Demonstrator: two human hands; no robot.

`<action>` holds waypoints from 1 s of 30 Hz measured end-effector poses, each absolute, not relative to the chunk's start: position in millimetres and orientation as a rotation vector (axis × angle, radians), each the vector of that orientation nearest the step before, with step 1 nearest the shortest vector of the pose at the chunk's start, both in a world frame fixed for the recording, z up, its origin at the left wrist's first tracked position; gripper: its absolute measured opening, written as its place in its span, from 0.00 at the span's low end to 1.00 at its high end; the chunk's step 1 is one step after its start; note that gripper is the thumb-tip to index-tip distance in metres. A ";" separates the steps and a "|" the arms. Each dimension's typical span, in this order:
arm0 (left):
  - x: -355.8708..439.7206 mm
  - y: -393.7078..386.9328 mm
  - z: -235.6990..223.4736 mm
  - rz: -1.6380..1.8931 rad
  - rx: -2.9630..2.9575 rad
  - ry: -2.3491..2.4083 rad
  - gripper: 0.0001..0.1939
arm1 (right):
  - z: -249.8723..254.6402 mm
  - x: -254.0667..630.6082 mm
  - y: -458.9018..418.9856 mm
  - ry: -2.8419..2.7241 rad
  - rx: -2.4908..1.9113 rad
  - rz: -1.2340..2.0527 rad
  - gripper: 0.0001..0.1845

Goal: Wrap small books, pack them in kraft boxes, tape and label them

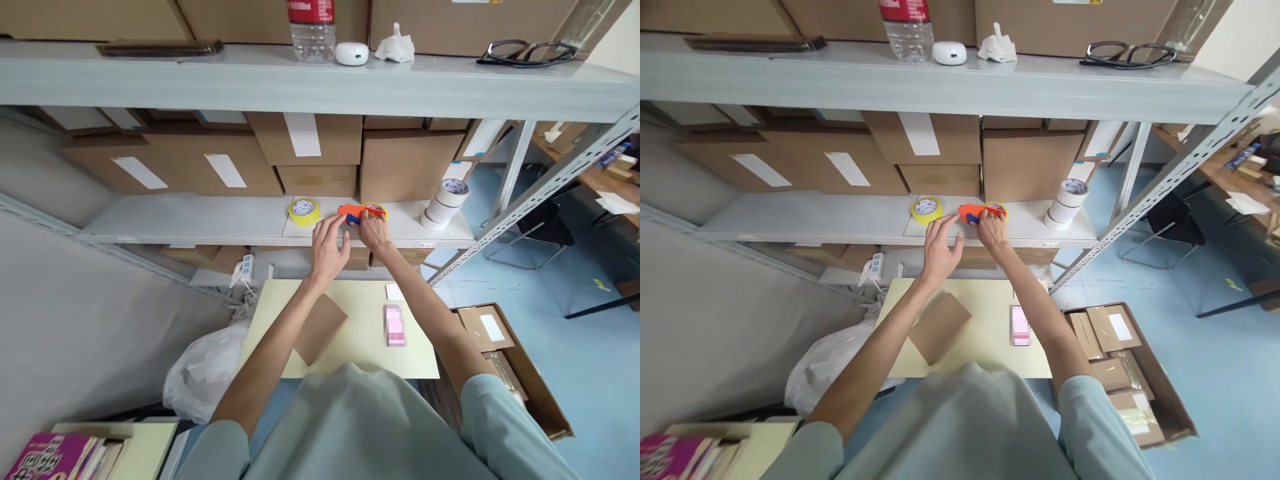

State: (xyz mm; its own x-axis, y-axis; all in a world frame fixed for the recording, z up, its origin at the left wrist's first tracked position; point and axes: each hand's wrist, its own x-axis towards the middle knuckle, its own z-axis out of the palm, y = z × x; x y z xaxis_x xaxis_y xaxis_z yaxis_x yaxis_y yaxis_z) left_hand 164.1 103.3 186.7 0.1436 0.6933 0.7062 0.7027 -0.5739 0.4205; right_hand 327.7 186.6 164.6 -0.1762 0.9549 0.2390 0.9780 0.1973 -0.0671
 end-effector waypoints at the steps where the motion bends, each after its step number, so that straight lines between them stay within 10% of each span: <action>1: 157.5 98.5 183.2 -1.445 -2.362 -1.464 0.20 | 156.8 327.4 191.9 -2.250 -1.849 -0.146 0.25; 11: 74.1 8.0 40.4 -1.218 -2.251 -2.144 0.22 | 99.4 338.6 156.7 -2.062 -1.646 -0.280 0.32; 19: 39.6 -158.7 -108.6 -0.951 -1.889 -3.014 0.30 | -52.5 337.5 2.6 -2.294 -1.788 0.684 0.23; 30: 74.4 -180.5 -127.7 -1.126 -1.657 -3.536 0.21 | -134.7 310.9 -32.0 -1.811 -1.740 1.270 0.26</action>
